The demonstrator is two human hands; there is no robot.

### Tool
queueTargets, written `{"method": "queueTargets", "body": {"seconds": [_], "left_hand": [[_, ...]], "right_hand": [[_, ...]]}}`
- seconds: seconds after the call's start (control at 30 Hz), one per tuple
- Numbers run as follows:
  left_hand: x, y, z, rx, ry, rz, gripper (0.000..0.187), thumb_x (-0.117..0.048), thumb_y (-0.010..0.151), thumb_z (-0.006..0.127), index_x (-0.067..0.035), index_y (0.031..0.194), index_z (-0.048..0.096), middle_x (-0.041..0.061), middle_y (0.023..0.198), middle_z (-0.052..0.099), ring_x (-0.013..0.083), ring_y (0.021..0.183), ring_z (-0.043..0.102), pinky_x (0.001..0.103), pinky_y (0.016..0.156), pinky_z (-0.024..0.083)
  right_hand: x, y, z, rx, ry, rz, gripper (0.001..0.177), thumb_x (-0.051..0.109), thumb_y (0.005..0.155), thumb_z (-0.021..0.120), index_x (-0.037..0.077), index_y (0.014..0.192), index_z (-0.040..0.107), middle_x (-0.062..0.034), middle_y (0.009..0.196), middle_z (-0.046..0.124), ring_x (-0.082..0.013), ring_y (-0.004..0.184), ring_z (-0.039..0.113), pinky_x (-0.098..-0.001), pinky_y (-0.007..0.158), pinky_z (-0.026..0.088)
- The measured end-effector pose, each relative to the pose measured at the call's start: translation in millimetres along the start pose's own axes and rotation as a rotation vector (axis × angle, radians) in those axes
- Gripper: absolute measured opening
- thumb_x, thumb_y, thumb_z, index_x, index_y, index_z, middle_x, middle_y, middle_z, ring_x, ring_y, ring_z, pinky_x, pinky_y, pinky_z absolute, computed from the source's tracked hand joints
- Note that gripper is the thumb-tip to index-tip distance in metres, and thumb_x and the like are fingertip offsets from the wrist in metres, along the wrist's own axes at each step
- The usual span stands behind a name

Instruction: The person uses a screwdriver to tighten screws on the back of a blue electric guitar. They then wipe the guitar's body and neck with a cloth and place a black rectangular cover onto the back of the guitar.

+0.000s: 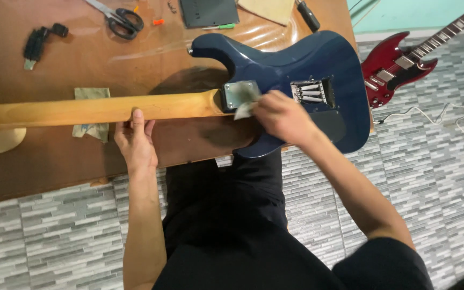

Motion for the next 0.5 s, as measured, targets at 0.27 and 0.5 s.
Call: {"method": "queueTargets", "body": {"seconds": [0.27, 0.5], "left_hand": [[1, -7, -4, 0.003, 0.038, 0.004, 0.035, -0.024, 0.103, 0.076, -0.009, 0.13, 0.06, 0.007, 0.118, 0.058, 0.0164, 0.094, 0.07, 0.036, 0.089, 0.068], [-12, -7, 9, 0.001, -0.017, -0.009, 0.034, -0.021, 0.102, 0.077, -0.01, 0.13, 0.061, 0.007, 0.119, 0.059, 0.0205, 0.098, 0.074, 0.04, 0.09, 0.069]], "right_hand": [[-9, -24, 55, -0.173, 0.161, 0.076, 0.013, 0.007, 0.101, 0.06, 0.007, 0.093, 0.07, -0.0071, 0.091, 0.059, -0.0258, 0.072, 0.058, -0.0309, 0.065, 0.055], [-11, -27, 40, -0.149, 0.202, 0.138, 0.013, 0.004, 0.101, 0.058, 0.005, 0.094, 0.069, -0.0117, 0.096, 0.058, -0.0323, 0.078, 0.06, -0.0379, 0.071, 0.054]]}}
Point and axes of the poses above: each hand's wrist, its own y-axis towards the middle knuckle, its own z-axis out of the palm, x = y × z, the point moved 10 cm from there along y, towards the middle knuckle
